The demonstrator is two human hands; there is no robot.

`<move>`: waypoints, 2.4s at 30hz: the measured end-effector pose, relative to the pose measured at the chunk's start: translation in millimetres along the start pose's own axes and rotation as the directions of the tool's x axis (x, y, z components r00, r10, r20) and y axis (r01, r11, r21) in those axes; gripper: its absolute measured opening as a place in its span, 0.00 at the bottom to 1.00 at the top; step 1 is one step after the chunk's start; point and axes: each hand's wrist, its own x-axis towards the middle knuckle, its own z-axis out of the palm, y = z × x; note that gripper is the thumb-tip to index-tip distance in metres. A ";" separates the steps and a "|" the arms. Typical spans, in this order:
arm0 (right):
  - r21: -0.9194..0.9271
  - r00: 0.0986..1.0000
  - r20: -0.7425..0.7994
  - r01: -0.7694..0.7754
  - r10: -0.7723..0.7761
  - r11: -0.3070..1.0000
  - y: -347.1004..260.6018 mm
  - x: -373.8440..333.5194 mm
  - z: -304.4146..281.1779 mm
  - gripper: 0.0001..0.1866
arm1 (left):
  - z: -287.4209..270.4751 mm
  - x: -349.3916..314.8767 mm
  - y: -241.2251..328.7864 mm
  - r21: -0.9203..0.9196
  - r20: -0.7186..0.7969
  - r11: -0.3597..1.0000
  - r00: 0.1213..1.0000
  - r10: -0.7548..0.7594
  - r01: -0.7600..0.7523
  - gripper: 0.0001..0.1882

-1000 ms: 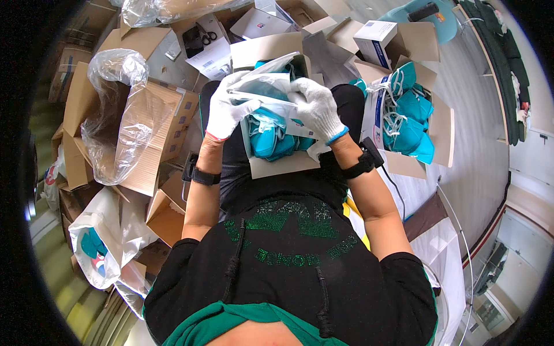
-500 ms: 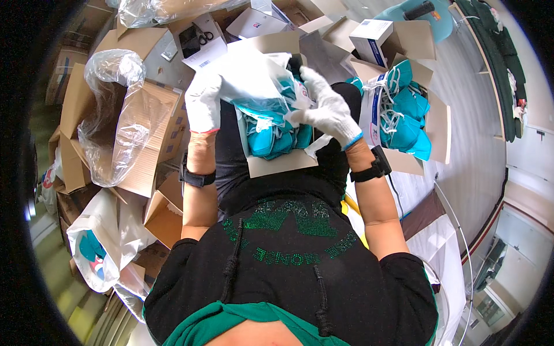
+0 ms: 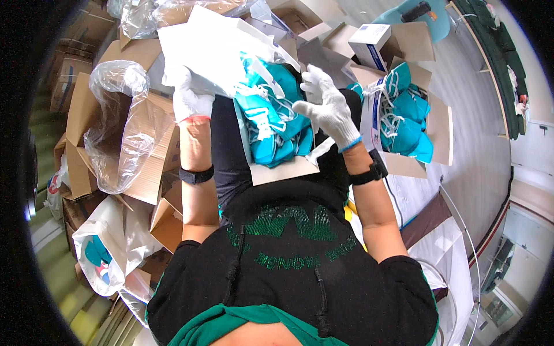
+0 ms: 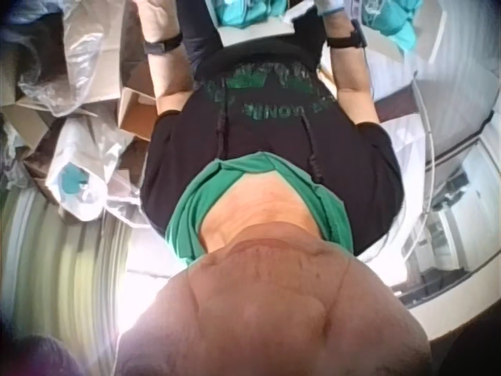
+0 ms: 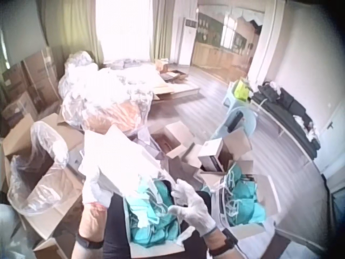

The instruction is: The person is inspecting and sorting blue disposable surgical masks from boxes and bags while wearing gloves.

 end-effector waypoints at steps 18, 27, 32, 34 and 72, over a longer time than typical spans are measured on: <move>-0.432 0.988 -0.152 -0.066 -0.001 0.899 -19.2 14.3 44.2 0.11 | 11.9 -10.0 1.5 0.039 0.007 0.983 0.984 0.180 -0.180 0.30; -0.660 0.987 -0.028 -0.138 0.159 0.738 13.7 -19.5 31.8 0.22 | 28.2 -17.7 40.2 0.349 -0.041 0.839 0.888 0.459 -0.418 0.27; -0.540 0.999 0.036 0.001 0.022 0.842 -0.2 -35.6 -31.6 0.16 | 27.6 -20.9 60.7 0.376 -0.052 0.860 0.918 0.392 -0.346 0.31; -0.758 0.978 0.205 0.189 -0.046 0.625 -2.0 -45.0 -53.8 0.18 | 25.6 -19.5 58.7 0.355 -0.025 0.864 0.920 0.390 -0.357 0.31; 0.413 0.888 -0.197 -0.309 0.415 0.857 41.8 -7.4 -8.6 0.07 | 48.5 -38.2 14.1 0.699 0.178 0.533 0.838 0.515 -0.476 0.13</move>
